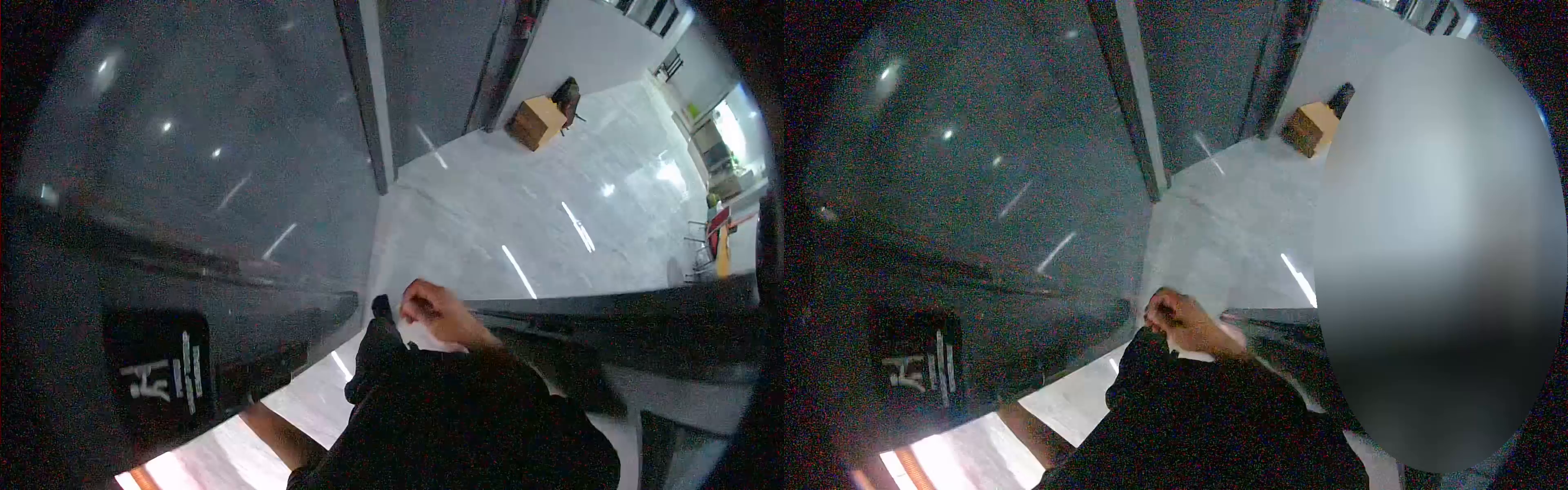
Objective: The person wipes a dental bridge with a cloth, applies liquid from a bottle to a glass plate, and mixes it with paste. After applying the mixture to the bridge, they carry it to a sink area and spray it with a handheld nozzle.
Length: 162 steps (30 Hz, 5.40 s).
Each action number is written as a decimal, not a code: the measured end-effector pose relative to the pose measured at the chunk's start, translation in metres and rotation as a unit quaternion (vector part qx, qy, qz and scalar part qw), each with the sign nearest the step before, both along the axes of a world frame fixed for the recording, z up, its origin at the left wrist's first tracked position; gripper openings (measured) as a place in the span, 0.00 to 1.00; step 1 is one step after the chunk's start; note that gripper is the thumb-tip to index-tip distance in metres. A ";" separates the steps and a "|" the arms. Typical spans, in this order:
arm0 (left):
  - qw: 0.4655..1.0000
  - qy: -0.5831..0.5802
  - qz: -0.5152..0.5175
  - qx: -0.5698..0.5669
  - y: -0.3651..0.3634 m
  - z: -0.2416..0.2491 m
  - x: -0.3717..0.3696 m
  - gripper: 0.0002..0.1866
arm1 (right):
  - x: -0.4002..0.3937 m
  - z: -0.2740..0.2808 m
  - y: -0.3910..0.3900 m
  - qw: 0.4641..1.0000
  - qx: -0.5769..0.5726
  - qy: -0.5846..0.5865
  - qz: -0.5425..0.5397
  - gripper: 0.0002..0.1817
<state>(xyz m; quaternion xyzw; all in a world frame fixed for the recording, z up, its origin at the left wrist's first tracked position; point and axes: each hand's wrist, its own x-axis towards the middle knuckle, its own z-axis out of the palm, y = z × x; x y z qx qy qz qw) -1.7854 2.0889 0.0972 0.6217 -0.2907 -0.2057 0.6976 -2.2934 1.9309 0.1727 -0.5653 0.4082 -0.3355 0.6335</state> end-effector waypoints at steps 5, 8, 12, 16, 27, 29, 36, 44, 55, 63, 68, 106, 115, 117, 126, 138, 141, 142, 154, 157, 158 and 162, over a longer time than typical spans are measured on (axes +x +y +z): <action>0.952 -0.149 0.176 0.199 -0.021 -0.013 0.013 0.44 | 0.027 -0.034 -0.100 0.997 0.007 -0.041 -0.072 0.07; 0.919 -0.198 0.230 0.251 -0.031 -0.035 -0.015 0.44 | 0.001 -0.076 -0.161 0.990 -0.031 -0.027 -0.133 0.05; 0.893 -0.236 0.255 0.287 -0.052 -0.053 -0.045 0.44 | -0.035 -0.093 -0.217 0.974 -0.023 -0.052 -0.217 0.06; 0.872 -0.274 0.264 0.308 -0.094 -0.066 -0.074 0.43 | -0.089 -0.111 -0.268 0.957 -0.031 -0.037 -0.287 0.06; 0.842 -0.328 0.259 0.341 -0.264 -0.094 -0.200 0.42 | -0.222 -0.137 -0.426 0.958 0.024 0.020 -0.285 0.11; 0.842 -0.327 0.261 0.341 -0.261 -0.090 -0.208 0.42 | -0.224 -0.117 -0.413 0.955 0.010 0.041 -0.293 0.11; 0.841 -0.340 0.266 0.327 -0.316 -0.092 -0.289 0.41 | -0.271 -0.104 -0.479 0.925 -0.139 0.098 -0.341 0.09; 0.842 -0.361 0.277 0.290 -0.336 -0.084 -0.417 0.40 | -0.330 -0.048 -0.514 0.929 -0.148 0.164 -0.298 0.05; 0.625 -0.409 0.548 0.376 -0.228 0.026 -0.656 0.39 | -0.529 -0.025 -0.512 0.963 -0.202 0.157 -0.080 0.08; 0.421 -0.556 0.556 0.451 -0.181 0.106 -0.671 0.47 | -0.614 -0.028 -0.552 0.963 -0.192 0.172 -0.079 0.08; 0.383 -0.510 0.650 0.414 -0.151 0.083 -0.658 0.44 | -0.659 -0.044 -0.540 0.984 -0.115 0.087 -0.110 0.08; 0.543 -0.140 -0.823 0.091 -0.900 0.052 -1.358 0.26 | -1.026 0.006 -0.531 0.833 -0.180 0.231 -0.469 0.05; 0.532 -0.012 -0.837 0.125 -0.931 0.077 -1.690 0.08 | -1.311 0.042 -0.607 0.817 -0.196 0.212 -0.499 0.04; 0.525 0.029 -0.845 0.098 -0.957 0.078 -1.755 0.07 | -1.376 0.036 -0.633 0.814 -0.186 0.224 -0.503 0.04; 0.345 0.036 -0.922 0.170 -1.052 0.103 -2.106 0.09 | -1.669 0.065 -0.693 0.721 -0.147 0.236 -0.635 0.03; 0.194 -0.043 -0.971 0.131 -1.086 0.082 -2.616 0.08 | -2.114 0.019 -0.706 0.634 -0.070 0.128 -0.759 0.04; 0.296 -0.003 -0.938 0.181 -1.091 0.090 -2.720 0.08 | -2.251 0.042 -0.723 0.665 -0.073 0.169 -0.724 0.03; 0.312 -0.016 -0.930 0.192 -1.096 0.104 -2.756 0.08 | -2.295 0.051 -0.729 0.677 -0.085 0.163 -0.713 0.04; 0.345 0.049 -0.917 0.193 -1.195 0.085 -3.198 0.08 | -2.760 0.029 -0.827 0.699 -0.165 0.191 -0.669 0.06; 0.304 0.047 -0.926 0.219 -1.208 0.100 -3.325 0.08 | -2.861 0.045 -0.840 0.664 -0.174 0.184 -0.704 0.05; 0.283 0.037 -0.931 0.229 -1.214 0.107 -3.365 0.08 | -2.894 0.054 -0.839 0.662 -0.166 0.199 -0.703 0.05; 0.131 -0.047 -0.962 0.233 -1.230 0.112 -3.550 0.07 | -3.052 0.059 -0.829 0.657 -0.148 0.161 -0.721 0.06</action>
